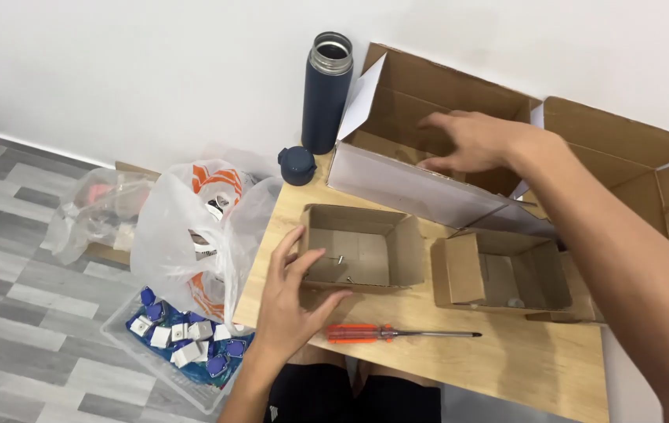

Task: Assembling a blue electrical socket by fitting plastic components together and fastening them with a screwdriver.

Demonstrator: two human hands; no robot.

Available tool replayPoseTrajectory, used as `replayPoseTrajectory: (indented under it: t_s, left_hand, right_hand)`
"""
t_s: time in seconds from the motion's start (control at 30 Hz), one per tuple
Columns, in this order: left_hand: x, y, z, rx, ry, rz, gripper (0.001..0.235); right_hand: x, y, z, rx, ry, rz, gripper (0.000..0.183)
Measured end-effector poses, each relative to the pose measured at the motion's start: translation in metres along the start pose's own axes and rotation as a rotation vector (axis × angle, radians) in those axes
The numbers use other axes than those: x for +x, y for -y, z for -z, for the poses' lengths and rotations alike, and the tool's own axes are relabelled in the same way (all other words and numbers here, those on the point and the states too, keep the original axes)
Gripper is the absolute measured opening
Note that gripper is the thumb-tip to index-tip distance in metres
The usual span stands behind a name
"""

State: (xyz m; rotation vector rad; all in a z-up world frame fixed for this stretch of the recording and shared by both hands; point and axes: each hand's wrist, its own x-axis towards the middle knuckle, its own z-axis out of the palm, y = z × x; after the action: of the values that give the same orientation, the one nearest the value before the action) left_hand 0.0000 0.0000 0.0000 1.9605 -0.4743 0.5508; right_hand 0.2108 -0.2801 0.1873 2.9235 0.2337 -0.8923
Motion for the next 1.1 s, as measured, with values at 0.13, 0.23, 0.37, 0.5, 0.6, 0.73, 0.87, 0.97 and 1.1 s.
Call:
replayPoseTrajectory:
  t_s: [0.13, 0.23, 0.37, 0.5, 0.6, 0.73, 0.87, 0.97, 1.1]
  left_hand:
    - [0.01, 0.004, -0.019, -0.004, 0.016, -0.02, 0.068]
    - [0.009, 0.01, -0.028, 0.022, 0.064, -0.058, 0.074]
    - [0.006, 0.014, -0.03, 0.113, 0.061, -0.116, 0.08]
    - [0.009, 0.012, -0.029, 0.11, 0.037, -0.133, 0.077]
    - [0.011, 0.009, -0.028, 0.121, 0.049, -0.133, 0.076]
    - [0.01, 0.01, -0.03, 0.122, 0.055, -0.114, 0.077]
    - [0.013, 0.009, -0.031, 0.119, 0.056, -0.141, 0.078]
    - [0.011, 0.011, -0.033, 0.13, 0.06, -0.134, 0.079]
    - [0.01, 0.014, -0.034, 0.119, 0.062, -0.118, 0.08]
  right_hand:
    - [0.034, 0.02, 0.0, 0.016, -0.016, 0.108, 0.09]
    - [0.071, 0.031, -0.012, 0.023, -0.045, 0.217, 0.094]
    - [0.084, 0.049, -0.015, 0.068, 0.079, 0.252, 0.085]
    - [0.105, 0.034, -0.033, 0.039, 0.23, 0.285, 0.075]
    - [0.108, 0.015, -0.043, 0.018, 0.301, 0.157, 0.083]
    - [0.112, 0.005, -0.049, -0.032, 0.157, 0.205, 0.066]
    - [0.114, 0.027, -0.039, 0.082, 0.036, 0.354, 0.084]
    - [0.118, 0.052, -0.039, 0.172, 0.109, 0.353, 0.078]
    - [0.154, 0.06, -0.051, 0.006, 0.087, 0.379, 0.059]
